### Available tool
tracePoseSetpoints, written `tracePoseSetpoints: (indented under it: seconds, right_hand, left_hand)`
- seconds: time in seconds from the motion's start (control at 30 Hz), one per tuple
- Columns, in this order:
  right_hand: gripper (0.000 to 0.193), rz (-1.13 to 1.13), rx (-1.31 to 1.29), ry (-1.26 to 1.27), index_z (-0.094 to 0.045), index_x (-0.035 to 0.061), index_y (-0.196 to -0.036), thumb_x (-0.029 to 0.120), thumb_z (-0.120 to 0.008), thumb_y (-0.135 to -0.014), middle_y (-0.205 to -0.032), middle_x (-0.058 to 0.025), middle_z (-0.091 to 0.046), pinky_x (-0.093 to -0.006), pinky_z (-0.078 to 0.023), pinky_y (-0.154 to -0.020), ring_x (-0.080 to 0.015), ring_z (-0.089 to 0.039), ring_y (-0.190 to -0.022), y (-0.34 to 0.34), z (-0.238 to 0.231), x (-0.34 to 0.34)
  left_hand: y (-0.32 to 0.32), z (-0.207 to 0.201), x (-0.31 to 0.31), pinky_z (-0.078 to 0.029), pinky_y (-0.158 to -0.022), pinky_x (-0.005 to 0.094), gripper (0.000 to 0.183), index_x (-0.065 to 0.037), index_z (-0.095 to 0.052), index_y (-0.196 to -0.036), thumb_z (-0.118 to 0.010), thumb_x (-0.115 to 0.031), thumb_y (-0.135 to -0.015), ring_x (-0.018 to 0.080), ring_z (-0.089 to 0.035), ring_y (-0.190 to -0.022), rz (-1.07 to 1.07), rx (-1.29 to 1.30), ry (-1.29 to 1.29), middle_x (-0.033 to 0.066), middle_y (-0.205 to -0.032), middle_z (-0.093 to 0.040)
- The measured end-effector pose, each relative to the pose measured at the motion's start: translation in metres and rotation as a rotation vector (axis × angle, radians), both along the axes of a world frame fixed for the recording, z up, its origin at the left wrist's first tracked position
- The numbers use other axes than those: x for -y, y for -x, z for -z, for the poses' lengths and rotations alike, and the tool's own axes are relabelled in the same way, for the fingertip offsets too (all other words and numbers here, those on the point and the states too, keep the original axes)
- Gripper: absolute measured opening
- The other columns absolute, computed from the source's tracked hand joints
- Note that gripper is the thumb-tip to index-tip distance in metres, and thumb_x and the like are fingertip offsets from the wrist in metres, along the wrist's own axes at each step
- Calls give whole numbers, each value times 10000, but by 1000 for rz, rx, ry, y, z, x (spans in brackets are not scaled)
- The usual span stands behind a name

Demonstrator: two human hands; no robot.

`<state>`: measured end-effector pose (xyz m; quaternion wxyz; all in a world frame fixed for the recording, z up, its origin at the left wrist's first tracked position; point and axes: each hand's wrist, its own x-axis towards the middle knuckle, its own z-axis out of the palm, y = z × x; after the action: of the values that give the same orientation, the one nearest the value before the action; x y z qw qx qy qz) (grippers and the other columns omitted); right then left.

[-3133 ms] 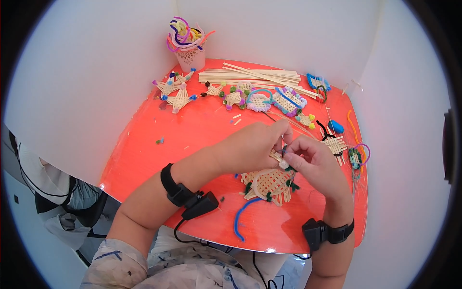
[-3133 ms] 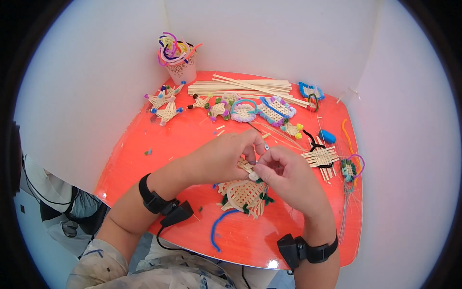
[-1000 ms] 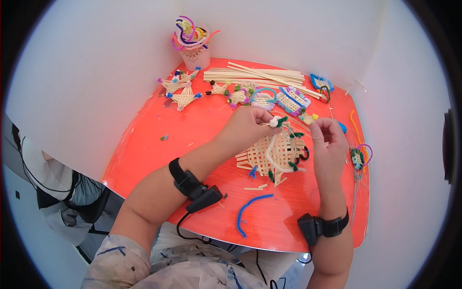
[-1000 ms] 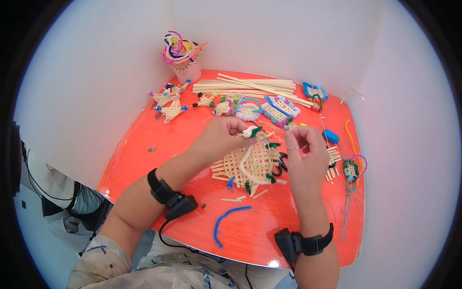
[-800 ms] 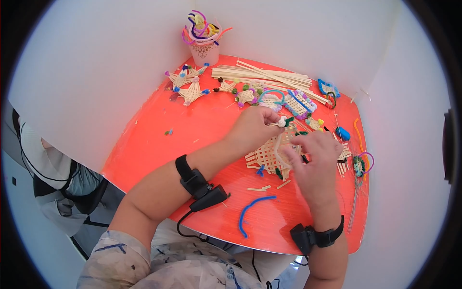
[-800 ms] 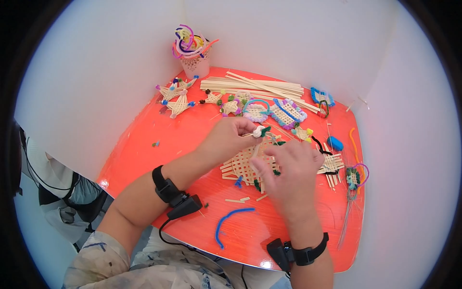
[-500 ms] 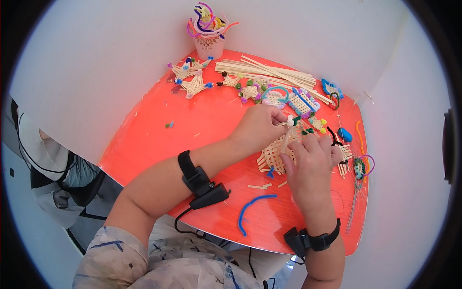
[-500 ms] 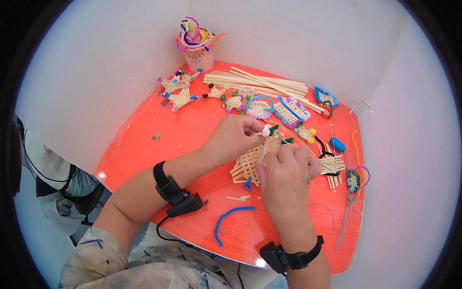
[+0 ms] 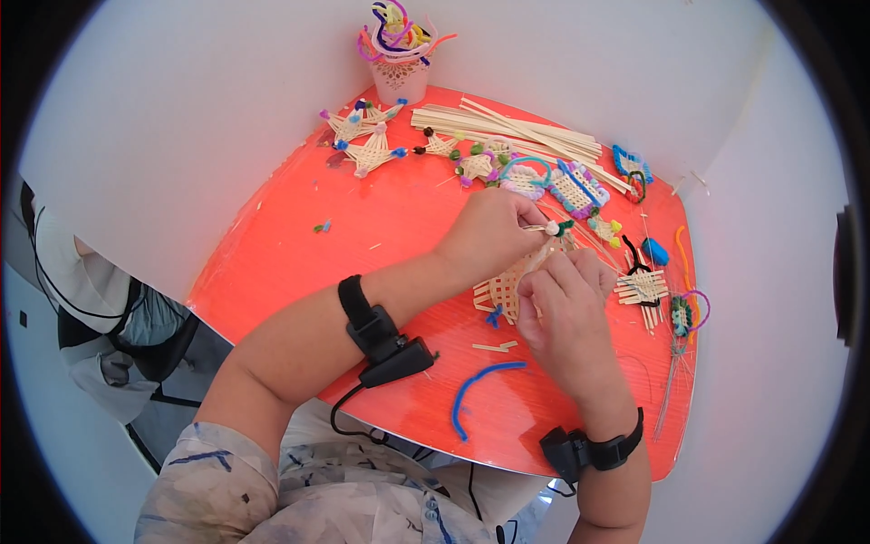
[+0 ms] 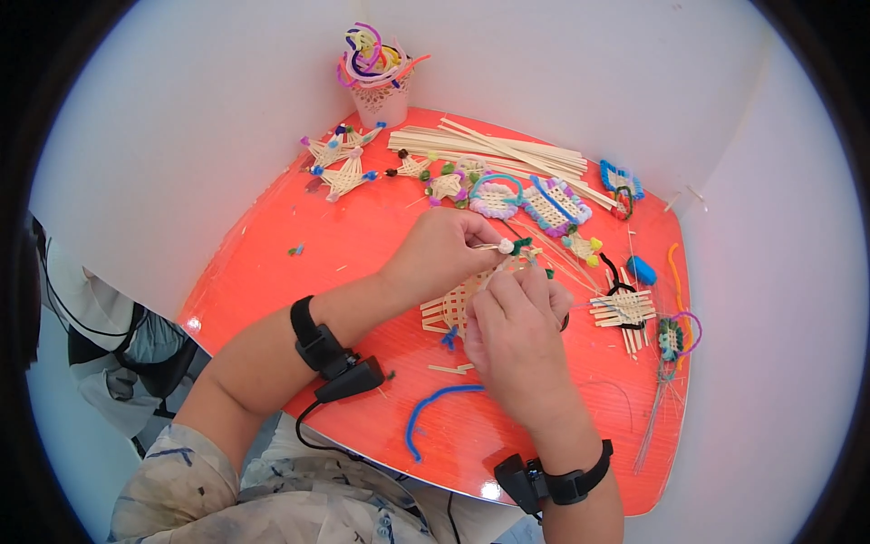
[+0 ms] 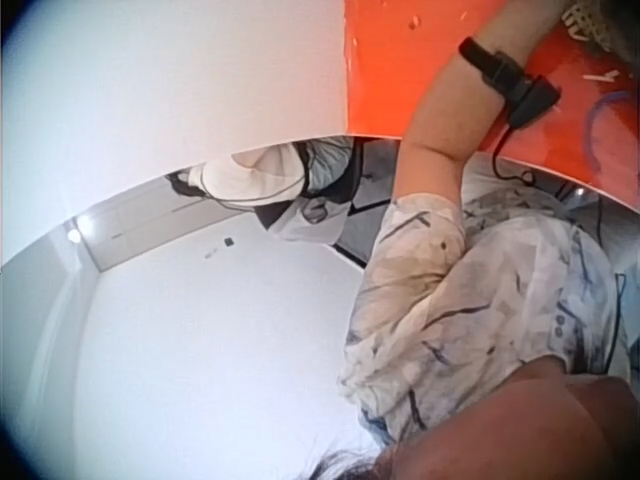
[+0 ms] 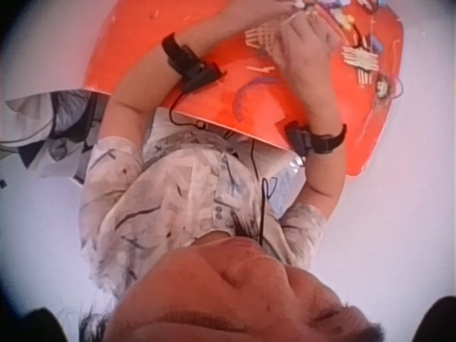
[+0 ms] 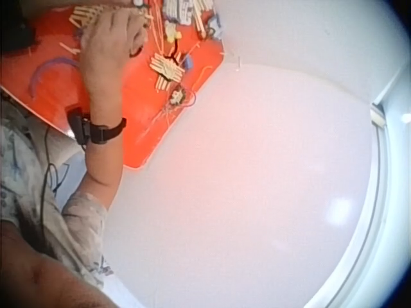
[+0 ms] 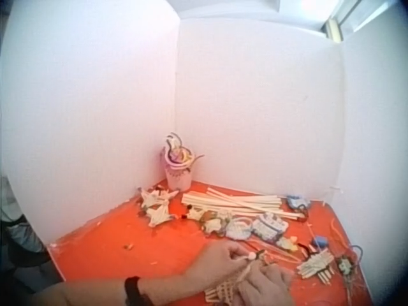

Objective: Weaving colorful plastic strips into a star-shaped bamboo frame to create a decoration.

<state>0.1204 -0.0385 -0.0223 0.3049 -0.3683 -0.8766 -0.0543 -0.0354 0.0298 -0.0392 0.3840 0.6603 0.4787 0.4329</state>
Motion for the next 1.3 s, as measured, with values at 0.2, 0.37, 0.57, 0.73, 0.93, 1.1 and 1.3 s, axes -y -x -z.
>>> tracePoseSetpoints:
  seconds: [0.2,0.37,0.57,0.73,0.93,1.1,1.3]
  right_hand:
    - [197,-18,-192,-26,-557,80,-843,-15,-663,-707,-869,-64,-517,-387,-387,-794,-259,-501,-893,-14,-15,-6]
    - [128,30,-395,-11,-541,37,-877,-43,-617,-811,-842,-66,-503,-317,-429,-708,-208,-499,-792,-15,-18,-6]
    - [66,43,-465,150,-535,2,-966,-37,-536,-912,-827,-53,-476,-266,-415,-583,-135,-475,-631,-24,-14,-8]
    - [201,-55,-238,183,-563,26,-977,-42,-657,-813,-800,-72,-458,-315,-411,-571,-187,-484,-654,-18,-34,0]
    - [197,-46,-94,41,-626,53,-853,-30,-723,-703,-731,-72,-426,-361,-400,-559,-228,-490,-662,-36,-23,-11]
    - [176,-108,-111,-18,-645,56,-816,-21,-733,-685,-692,-63,-443,-355,-402,-546,-217,-492,-627,-30,-17,-13]
    - [124,93,-387,242,-665,41,-775,27,-773,-714,-664,1,-478,-275,-345,-487,-89,-445,-565,-40,-6,-27]
  left_hand:
    - [3,-7,2,-515,-619,270,228,32,-713,-936,-730,-163,-821,97,-655,-695,2,-47,22,90,-764,-706]
    - [1,4,-5,-485,-584,263,224,8,-730,-943,-728,-183,-825,80,-626,-654,79,30,-11,72,-740,-698]
    - [6,-9,-5,-476,-572,292,241,-22,-750,-945,-744,-217,-804,85,-592,-614,130,-184,94,74,-721,-689]
    - [5,-5,-2,-488,-602,292,243,-27,-755,-927,-751,-217,-775,105,-615,-640,193,-273,181,72,-729,-694]
    - [1,-7,3,-497,-629,291,231,-41,-758,-919,-752,-199,-750,119,-636,-690,313,-354,267,78,-759,-704]
    - [-6,-13,15,-480,-605,292,235,-36,-751,-926,-753,-187,-746,114,-612,-665,442,-415,232,55,-736,-690]
    - [-2,-14,20,-491,-593,299,259,-52,-759,-906,-763,-226,-715,128,-621,-631,538,-316,226,63,-704,-677]
